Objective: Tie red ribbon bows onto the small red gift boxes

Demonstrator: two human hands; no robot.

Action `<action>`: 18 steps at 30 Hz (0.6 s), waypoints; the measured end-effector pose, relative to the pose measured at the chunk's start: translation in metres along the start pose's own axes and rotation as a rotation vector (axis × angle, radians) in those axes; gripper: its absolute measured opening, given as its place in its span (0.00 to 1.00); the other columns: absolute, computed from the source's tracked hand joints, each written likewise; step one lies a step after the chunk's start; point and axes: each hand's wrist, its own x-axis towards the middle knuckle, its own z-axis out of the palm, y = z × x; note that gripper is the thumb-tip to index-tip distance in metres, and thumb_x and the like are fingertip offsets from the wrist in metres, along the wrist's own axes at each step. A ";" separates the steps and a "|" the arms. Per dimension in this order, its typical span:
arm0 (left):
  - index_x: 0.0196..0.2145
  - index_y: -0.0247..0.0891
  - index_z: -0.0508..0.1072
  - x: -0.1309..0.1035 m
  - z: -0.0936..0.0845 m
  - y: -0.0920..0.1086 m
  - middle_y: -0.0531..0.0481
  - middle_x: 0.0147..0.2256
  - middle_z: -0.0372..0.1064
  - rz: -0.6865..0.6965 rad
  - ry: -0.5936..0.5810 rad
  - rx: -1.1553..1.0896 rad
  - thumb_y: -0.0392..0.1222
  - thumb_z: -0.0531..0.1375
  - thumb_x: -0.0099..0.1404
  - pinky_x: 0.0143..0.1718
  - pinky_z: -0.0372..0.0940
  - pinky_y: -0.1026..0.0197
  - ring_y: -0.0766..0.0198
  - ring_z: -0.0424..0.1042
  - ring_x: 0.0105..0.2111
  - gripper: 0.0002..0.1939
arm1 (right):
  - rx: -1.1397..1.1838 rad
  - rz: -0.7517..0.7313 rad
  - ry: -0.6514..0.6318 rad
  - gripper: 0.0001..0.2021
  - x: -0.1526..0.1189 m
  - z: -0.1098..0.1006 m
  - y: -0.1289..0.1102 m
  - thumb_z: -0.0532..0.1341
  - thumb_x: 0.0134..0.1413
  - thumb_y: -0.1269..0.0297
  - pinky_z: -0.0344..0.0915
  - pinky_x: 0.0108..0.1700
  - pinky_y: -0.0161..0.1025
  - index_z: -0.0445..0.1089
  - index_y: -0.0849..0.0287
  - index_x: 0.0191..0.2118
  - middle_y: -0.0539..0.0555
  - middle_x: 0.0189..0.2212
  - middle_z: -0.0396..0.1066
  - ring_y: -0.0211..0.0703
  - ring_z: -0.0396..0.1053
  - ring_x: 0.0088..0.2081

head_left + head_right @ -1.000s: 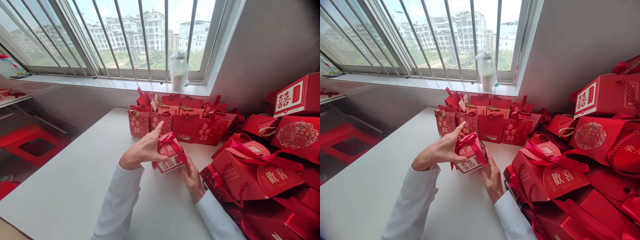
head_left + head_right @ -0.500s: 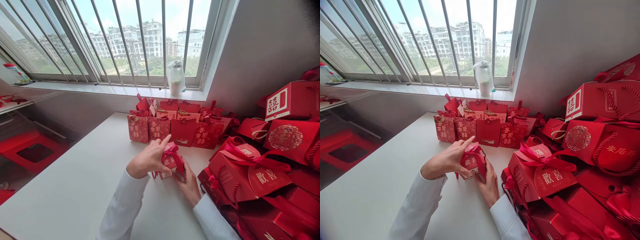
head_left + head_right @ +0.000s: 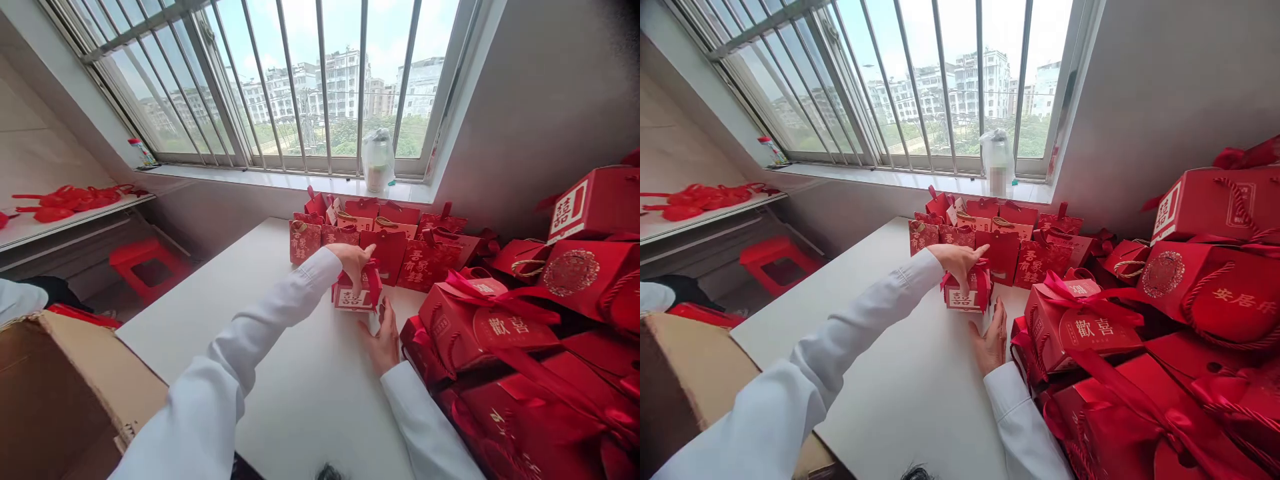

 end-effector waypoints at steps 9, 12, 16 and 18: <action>0.66 0.30 0.36 -0.143 -0.054 -0.022 0.36 0.62 0.52 -0.041 0.185 0.099 0.46 0.67 0.44 0.57 0.53 0.56 0.51 0.56 0.59 0.60 | -0.068 -0.059 -0.073 0.32 0.002 -0.007 0.006 0.58 0.41 0.55 0.52 0.58 0.58 0.59 0.60 0.55 0.64 0.54 0.59 0.60 0.57 0.57; 0.65 0.27 0.35 -0.222 -0.052 -0.030 0.41 0.58 0.59 -0.250 0.259 0.099 0.48 0.65 0.47 0.54 0.54 0.61 0.58 0.60 0.54 0.58 | -0.124 -0.071 -0.127 0.30 0.002 -0.013 0.006 0.57 0.39 0.56 0.50 0.59 0.58 0.63 0.61 0.52 0.65 0.53 0.60 0.61 0.57 0.56; 0.64 0.23 0.33 -0.325 -0.028 -0.042 0.40 0.58 0.58 -0.495 0.301 0.053 0.47 0.66 0.46 0.54 0.53 0.61 0.58 0.59 0.53 0.59 | -0.342 -0.137 -0.163 0.28 0.002 -0.020 0.010 0.55 0.40 0.52 0.57 0.53 0.59 0.66 0.59 0.49 0.64 0.50 0.63 0.62 0.60 0.53; 0.63 0.25 0.38 -0.373 -0.001 -0.049 0.41 0.59 0.56 -0.608 0.378 -0.055 0.47 0.68 0.42 0.57 0.50 0.59 0.56 0.57 0.54 0.60 | -0.445 -0.195 -0.170 0.27 0.002 -0.025 0.013 0.53 0.43 0.50 0.60 0.50 0.58 0.67 0.56 0.50 0.63 0.50 0.64 0.62 0.62 0.51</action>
